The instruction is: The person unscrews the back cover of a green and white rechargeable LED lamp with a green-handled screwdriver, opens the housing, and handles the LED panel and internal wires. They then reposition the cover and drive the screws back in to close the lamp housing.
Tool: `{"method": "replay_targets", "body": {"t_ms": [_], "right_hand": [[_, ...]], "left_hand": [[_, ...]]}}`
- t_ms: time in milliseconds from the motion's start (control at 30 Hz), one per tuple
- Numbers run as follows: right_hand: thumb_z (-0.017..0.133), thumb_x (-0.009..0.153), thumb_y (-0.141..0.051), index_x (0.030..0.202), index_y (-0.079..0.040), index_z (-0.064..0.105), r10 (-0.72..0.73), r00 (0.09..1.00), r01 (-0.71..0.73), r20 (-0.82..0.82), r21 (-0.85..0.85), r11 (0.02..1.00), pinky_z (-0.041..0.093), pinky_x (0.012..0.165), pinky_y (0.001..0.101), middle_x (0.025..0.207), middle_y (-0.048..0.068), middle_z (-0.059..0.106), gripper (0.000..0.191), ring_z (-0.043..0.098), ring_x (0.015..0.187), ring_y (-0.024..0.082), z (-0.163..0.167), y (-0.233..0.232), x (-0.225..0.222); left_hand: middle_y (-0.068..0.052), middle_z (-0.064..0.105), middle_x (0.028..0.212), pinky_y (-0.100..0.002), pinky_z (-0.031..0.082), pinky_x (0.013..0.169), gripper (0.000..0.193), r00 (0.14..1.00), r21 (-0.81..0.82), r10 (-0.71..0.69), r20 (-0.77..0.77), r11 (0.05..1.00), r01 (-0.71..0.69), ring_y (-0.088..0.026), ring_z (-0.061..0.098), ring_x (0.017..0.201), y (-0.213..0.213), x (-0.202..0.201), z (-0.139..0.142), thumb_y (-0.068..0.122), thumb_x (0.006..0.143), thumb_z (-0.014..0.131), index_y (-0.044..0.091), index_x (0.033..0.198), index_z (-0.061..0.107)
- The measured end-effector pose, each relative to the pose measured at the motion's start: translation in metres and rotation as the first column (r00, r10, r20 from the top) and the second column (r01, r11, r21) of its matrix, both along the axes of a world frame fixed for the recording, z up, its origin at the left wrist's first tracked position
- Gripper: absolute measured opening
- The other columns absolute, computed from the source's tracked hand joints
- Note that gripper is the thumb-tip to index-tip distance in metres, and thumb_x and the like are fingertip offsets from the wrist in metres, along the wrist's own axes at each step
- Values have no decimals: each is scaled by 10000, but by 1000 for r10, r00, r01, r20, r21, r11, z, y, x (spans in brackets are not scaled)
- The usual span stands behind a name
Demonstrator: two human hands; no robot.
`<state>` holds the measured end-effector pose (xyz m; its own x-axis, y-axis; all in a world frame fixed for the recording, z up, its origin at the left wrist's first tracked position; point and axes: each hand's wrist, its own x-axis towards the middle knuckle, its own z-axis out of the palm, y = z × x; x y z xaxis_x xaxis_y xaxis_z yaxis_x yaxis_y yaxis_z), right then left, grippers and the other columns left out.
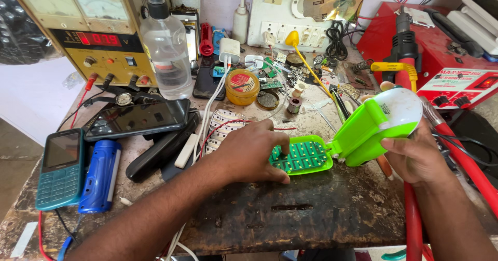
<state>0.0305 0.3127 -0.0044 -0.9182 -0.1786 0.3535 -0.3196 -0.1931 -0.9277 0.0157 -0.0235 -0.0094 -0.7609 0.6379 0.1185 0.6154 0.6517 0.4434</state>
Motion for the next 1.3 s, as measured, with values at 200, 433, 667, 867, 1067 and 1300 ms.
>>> {"method": "replay_targets", "body": {"t_ms": [200,433,667,867,1067,1300], "right_hand": [[831,877,-44,1735,-127,254,-2,990,7,-139,31,1000,420,1132,435,1419,83,529,1038,530,1326,238,-5,-3,4],[668,957,-155,1533,-15,360,-313,947,319,-69,295,901,408,1102,382,1388,92,556,669,534,1304,199,-13,-10,34],[728,911,-114,1586,-65,428,-666,745,602,-40,471,645,517,712,393,1212,177,618,741,626,934,241,-68,14,88],[791,867,-32,1479,12,454,-683,686,723,-250,332,606,523,985,277,1052,99,622,700,615,1025,125,-128,0,112],[770,840,-32,1472,-24,489,-706,692,713,-153,301,633,525,890,238,1038,68,625,691,620,960,79,-131,-25,116],[752,870,-19,1448,-59,506,-716,677,723,-172,340,602,528,871,225,1021,60,636,629,629,947,77,-133,-31,115]], "left_hand": [[-108,668,1200,-459,496,958,509,996,71,-30,-80,997,35,-319,630,1144,-32,-18,12,467,687,876,188,1097,758],[-120,740,1072,-490,559,867,503,898,-331,431,-85,838,-434,-333,706,1055,-75,-25,41,517,796,815,109,1076,724],[-142,679,1195,-451,553,935,965,907,-488,421,-22,787,-377,-309,667,1137,-47,-9,43,714,694,826,18,1295,533],[-237,555,1330,-448,542,958,958,929,-450,367,-44,823,-347,-364,632,1161,-38,-7,34,543,700,868,-22,1355,458],[-244,663,1144,-480,544,951,610,923,-382,385,-26,849,-365,-396,666,1095,-44,-8,38,334,820,746,-30,1251,513],[-215,738,947,-497,607,751,440,856,-334,474,-205,788,-516,-387,744,888,-63,-16,46,97,886,616,-39,1288,502]]}}
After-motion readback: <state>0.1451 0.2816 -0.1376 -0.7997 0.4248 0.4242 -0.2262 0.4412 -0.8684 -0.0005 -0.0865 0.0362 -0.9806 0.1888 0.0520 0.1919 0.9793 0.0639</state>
